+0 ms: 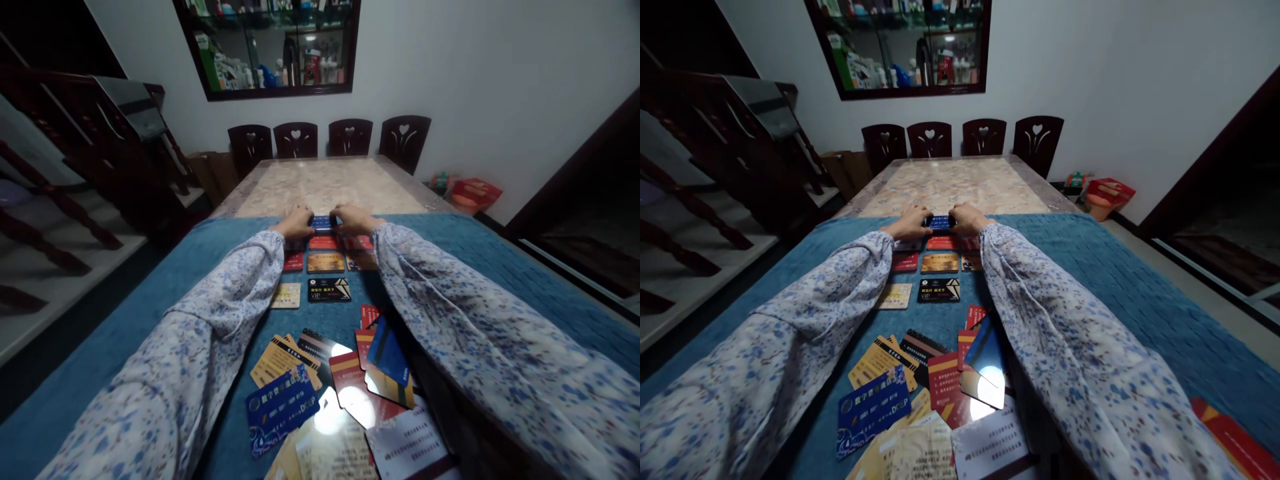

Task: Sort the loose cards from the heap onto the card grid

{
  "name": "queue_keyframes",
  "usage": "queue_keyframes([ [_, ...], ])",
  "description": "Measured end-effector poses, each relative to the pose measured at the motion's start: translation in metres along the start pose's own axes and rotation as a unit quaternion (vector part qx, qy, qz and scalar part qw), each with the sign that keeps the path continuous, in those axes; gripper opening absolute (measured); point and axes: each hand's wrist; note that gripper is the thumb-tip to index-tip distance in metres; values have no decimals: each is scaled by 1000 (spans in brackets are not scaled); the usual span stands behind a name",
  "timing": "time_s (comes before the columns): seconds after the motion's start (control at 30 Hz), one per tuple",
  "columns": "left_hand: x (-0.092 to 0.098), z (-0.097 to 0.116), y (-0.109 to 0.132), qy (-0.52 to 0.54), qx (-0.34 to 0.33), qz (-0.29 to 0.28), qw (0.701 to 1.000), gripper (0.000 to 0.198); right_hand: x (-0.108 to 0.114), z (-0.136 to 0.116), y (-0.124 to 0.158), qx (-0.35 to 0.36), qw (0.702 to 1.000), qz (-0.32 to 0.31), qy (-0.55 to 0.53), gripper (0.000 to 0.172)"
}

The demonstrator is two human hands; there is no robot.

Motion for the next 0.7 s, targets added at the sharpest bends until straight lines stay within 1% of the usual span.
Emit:
queue_keyframes([
  [0.13, -4, -1, -7, 13, 4, -15, 1000, 40, -4, 2, -5, -6, 1000, -5, -15, 36],
  [0.27, -8, -2, -12, 19, 11, -24, 999, 38, -8, 2, -8, -18, 1000, -13, -18, 39],
  [0.47, -16, -6, -19, 24, 20, -36, 999, 40, -13, 2, -9, -25, 999, -21, -23, 39],
  [0.7, -17, -7, -23, 23, 10, -46, 999, 35, -13, 3, -12, -41, 998, -37, -36, 40],
])
Point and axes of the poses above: each hand's wrist, its own y-axis away from the middle knuckle, its own x-axis out of the back of the hand, z = x × y, and after that the axes turned 3 degrees about z, right-handed
